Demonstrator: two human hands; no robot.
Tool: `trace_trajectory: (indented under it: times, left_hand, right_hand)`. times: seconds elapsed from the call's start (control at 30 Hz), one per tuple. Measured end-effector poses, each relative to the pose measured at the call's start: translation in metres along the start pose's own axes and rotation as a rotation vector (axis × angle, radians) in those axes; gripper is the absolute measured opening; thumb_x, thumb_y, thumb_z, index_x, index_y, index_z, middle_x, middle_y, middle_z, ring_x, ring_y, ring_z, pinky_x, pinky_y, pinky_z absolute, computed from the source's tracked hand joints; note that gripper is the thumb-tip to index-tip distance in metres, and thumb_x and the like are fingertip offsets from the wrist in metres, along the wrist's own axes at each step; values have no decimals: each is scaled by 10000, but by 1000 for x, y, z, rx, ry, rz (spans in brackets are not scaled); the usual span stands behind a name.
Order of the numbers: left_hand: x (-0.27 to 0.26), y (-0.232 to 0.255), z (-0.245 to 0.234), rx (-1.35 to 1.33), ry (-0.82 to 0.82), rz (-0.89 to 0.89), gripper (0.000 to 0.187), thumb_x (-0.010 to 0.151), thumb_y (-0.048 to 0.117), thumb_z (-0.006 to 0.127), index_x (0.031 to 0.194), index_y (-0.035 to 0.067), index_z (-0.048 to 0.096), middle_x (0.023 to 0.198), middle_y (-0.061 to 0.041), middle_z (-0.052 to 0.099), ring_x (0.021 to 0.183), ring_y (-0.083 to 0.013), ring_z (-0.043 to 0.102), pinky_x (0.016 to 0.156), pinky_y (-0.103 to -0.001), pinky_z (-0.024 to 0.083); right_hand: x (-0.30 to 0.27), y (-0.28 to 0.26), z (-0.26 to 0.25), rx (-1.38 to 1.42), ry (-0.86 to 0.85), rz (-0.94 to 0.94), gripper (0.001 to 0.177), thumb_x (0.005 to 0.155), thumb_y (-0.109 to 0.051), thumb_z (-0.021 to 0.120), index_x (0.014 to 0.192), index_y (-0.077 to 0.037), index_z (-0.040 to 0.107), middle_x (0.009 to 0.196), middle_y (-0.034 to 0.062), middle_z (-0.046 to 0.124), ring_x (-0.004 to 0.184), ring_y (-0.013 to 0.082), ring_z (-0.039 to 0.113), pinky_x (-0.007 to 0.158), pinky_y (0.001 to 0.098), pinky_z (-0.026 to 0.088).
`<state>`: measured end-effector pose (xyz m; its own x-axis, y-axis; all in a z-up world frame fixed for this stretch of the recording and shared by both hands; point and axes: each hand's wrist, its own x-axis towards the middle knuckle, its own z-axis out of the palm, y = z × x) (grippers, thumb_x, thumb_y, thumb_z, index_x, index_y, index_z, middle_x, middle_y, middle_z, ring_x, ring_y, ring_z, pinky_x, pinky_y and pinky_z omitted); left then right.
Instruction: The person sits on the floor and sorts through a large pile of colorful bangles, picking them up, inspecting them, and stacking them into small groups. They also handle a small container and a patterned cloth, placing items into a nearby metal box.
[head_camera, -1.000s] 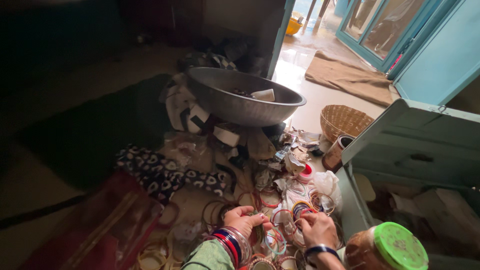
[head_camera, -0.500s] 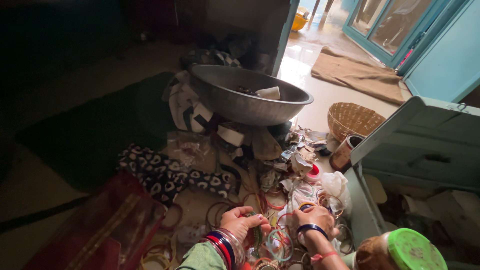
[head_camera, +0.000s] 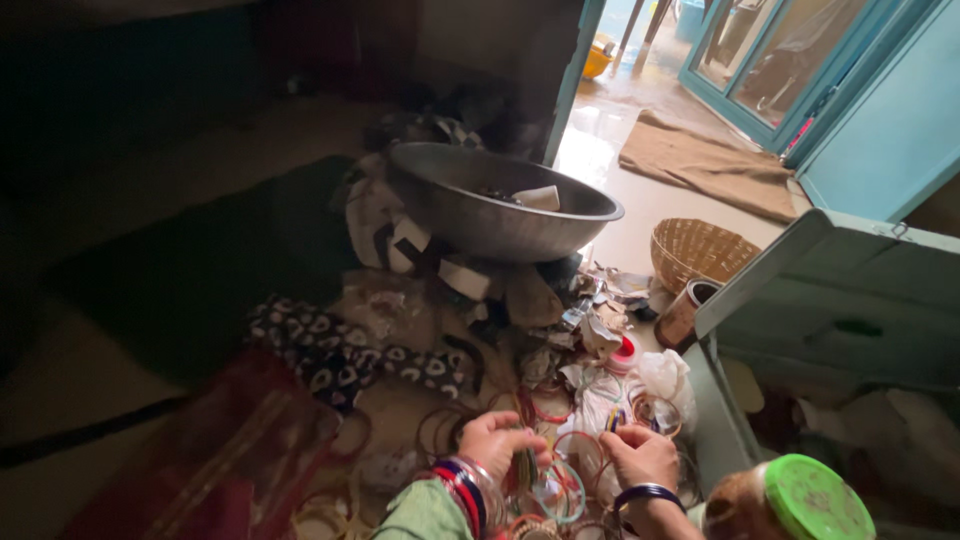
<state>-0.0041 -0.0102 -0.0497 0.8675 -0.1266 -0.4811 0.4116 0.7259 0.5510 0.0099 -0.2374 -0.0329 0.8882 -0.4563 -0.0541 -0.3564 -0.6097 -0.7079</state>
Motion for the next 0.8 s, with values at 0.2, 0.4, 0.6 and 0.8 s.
trace_trajectory:
  times: [0.2, 0.4, 0.6, 0.8]
  left_hand:
    - [-14, 4, 22, 72, -63, -40, 634, 805, -67, 733, 1371, 3, 456, 966, -268, 739, 729, -348, 743, 643, -466, 624]
    - [-10, -18, 45, 149, -85, -14, 561, 849, 84, 727, 1370, 15, 531, 1046, -198, 751, 870, -273, 753, 678, -414, 627]
    - [-24, -13, 56, 284, -38, 82, 642, 738, 38, 854, 1325, 31, 592, 1146, -163, 694, 931, -262, 734, 772, -419, 640]
    - [-39, -3, 65, 363, 45, 128, 674, 691, -12, 892, 1304, 60, 622, 1148, -140, 659, 932, -231, 724, 762, -382, 650]
  right_hand:
    - [-2, 23, -13, 488, -339, -160, 303, 762, -183, 871, 971, 32, 824, 850, 59, 802, 744, 108, 681, 688, 263, 532]
    - [-34, -4, -38, 443, -526, -137, 290, 789, -170, 851, 1025, -4, 829, 867, 28, 790, 744, 85, 664, 652, 244, 498]
    - [-53, -22, -54, 500, -572, -119, 271, 779, -120, 852, 1006, 23, 816, 840, 48, 788, 724, 106, 676, 655, 256, 516]
    - [-67, -33, -63, 612, -554, -70, 279, 762, -54, 860, 1009, 63, 801, 857, 72, 785, 740, 127, 682, 688, 274, 529]
